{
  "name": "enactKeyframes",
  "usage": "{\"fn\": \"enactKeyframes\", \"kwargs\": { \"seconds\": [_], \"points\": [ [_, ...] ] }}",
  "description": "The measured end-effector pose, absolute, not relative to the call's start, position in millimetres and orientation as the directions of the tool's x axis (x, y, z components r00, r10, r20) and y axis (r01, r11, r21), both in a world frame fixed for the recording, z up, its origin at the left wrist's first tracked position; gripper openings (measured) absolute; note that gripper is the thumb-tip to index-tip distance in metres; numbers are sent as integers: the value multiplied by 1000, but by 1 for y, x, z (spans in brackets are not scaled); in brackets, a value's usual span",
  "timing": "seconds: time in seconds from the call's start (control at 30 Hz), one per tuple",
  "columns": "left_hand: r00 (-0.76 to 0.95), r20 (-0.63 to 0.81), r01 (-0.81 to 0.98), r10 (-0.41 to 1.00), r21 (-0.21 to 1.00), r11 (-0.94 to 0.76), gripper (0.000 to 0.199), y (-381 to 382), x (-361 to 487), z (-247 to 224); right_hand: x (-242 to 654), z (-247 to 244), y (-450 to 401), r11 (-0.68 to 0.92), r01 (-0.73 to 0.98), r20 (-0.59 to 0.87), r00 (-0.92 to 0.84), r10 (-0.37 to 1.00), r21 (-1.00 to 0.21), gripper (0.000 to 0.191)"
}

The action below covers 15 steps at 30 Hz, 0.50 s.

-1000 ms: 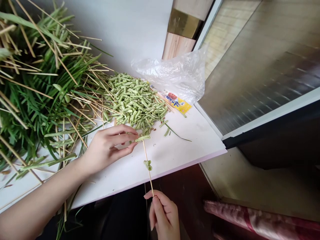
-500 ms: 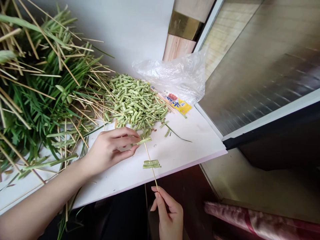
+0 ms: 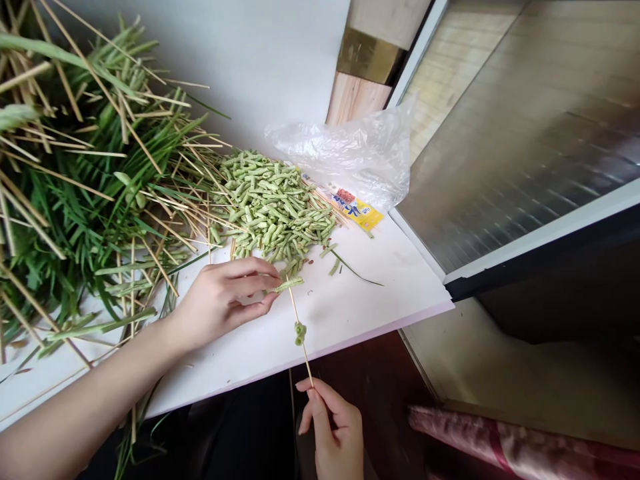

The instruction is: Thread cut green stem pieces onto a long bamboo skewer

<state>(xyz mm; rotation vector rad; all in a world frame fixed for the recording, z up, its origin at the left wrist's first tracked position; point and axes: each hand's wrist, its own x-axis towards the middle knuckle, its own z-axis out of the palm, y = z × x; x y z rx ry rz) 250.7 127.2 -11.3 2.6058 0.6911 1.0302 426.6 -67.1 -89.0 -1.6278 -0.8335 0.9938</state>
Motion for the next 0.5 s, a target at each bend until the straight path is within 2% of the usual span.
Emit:
{"fn": "enactKeyframes", "kwargs": {
  "seconds": [0.07, 0.13, 0.3, 0.43, 0.5],
  "points": [
    [637, 575, 337, 514, 392, -856, 12, 127, 251, -10, 426, -90, -67, -234, 92, -162, 485, 859, -968, 32],
    [638, 576, 344, 511, 380, -858, 13, 126, 252, -10, 425, -90, -68, -248, 82, -177, 491, 853, -965, 31],
    [615, 623, 369, 482, 312, -875, 15, 122, 256, -12, 416, -87, -68, -354, -82, -363, 290, 886, -931, 47],
    [611, 661, 363, 436, 255, -896, 13, 119, 259, -13, 412, -84, -68, -361, -86, -371, 241, 897, -928, 52],
    [566, 692, 375, 448, 268, -888, 12, 118, 259, -12, 412, -85, -68, -346, -81, -355, 260, 898, -935, 52]
  ]
}}
